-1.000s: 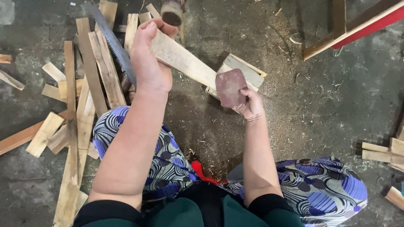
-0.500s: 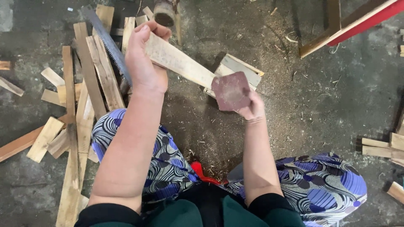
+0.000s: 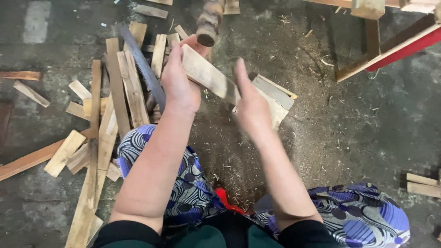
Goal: The person is sanding various wooden slats and pieces by hand using sandpaper to smooth the surfaces.
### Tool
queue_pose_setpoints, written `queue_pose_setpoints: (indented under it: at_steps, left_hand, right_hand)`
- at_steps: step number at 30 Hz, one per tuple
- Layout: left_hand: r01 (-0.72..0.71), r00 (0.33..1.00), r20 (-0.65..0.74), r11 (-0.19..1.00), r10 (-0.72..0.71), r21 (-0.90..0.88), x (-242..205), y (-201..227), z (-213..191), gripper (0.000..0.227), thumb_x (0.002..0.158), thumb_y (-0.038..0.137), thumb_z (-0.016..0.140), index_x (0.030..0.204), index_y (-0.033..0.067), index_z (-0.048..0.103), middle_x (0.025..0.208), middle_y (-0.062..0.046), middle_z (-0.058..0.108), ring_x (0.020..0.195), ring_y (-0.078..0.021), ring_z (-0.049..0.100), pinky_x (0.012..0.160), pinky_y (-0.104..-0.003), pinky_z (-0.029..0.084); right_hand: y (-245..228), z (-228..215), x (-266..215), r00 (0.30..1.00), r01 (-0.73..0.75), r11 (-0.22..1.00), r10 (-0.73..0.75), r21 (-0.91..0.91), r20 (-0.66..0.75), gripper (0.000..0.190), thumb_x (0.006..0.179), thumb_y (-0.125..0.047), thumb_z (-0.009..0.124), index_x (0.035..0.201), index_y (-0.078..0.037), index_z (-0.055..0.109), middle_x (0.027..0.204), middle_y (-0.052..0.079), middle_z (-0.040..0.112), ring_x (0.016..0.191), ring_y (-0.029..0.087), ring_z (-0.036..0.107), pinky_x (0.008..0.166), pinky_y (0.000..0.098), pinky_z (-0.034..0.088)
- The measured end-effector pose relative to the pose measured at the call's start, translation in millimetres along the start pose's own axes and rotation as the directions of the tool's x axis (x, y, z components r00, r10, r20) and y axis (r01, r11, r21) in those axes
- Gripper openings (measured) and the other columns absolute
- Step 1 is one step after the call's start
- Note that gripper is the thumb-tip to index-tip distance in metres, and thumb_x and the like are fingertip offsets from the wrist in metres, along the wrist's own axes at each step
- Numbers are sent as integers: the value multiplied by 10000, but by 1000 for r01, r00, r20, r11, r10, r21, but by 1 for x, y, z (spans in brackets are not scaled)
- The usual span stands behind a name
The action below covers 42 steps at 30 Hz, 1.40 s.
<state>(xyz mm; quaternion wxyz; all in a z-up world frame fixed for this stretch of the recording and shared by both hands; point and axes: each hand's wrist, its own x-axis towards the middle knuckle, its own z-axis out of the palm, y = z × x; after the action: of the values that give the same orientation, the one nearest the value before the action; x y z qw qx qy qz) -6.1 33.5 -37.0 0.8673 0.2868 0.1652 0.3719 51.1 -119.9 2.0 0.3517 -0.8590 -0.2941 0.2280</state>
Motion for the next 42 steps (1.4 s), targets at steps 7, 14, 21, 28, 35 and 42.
queue_pose_setpoints:
  at_steps: [7, 14, 21, 28, 35, 42]
  left_hand:
    - [29, 999, -25, 989, -25, 147, -10, 4, 2, 423, 1030, 326, 453, 1257, 35, 660, 1248, -130, 681, 1137, -226, 633, 1022, -365, 506]
    - [-38, 998, 41, 999, 39, -22, 5, 2, -33, 300, 994, 262, 582, 1135, 24, 700, 1100, -158, 738, 1115, -293, 654, 1063, -438, 484]
    - [9, 997, 76, 1000, -11, 22, -6, 4, -10, 287, 973, 245, 595, 1114, 27, 718, 1105, -154, 744, 1116, -318, 685, 1040, -446, 505]
    - [115, 990, -87, 993, -113, 17, 25, 18, -16, 239, 890, 192, 618, 1058, 23, 601, 1010, -207, 736, 1012, -341, 730, 1014, -480, 574]
    - [178, 968, -203, 976, -150, 126, 35, 26, -17, 355, 904, 139, 464, 1072, -57, 709, 998, -194, 732, 1080, -342, 700, 1076, -460, 577]
    - [128, 989, -103, 962, -106, 240, 61, 22, -57, 303, 914, 344, 481, 992, 135, 686, 954, -8, 676, 1050, -200, 626, 1092, -398, 540]
  right_hand:
    - [5, 88, 22, 778, 229, 616, -581, -753, -238, 712, 993, -301, 615, 1626, -201, 306, 1674, -20, 362, 1418, 319, 600, 987, 383, 606]
    - [201, 111, 21, 971, -40, 803, -110, -595, -213, 869, 830, 41, 461, 1617, -241, 222, 1644, 3, 386, 1290, 452, 578, 834, 473, 634]
    - [199, 84, 10, 940, -328, 874, 265, -358, -215, 256, 1054, -274, 323, 1240, -125, 418, 1172, 176, 669, 924, 413, 667, 837, 557, 511]
    - [216, 123, 14, 955, -53, 820, -125, -570, -269, 809, 882, 54, 434, 1625, -197, 232, 1673, -7, 322, 1422, 396, 525, 623, 356, 538]
    - [347, 134, 30, 908, -399, 798, 275, -452, -317, 695, 909, 22, 494, 1561, -48, 264, 1627, 110, 381, 1063, 365, 661, 895, 448, 596]
    - [244, 136, 19, 923, 48, 950, -161, -310, -349, 724, 864, 5, 509, 1567, -96, 372, 1625, 71, 417, 1503, 375, 390, 1238, 435, 368]
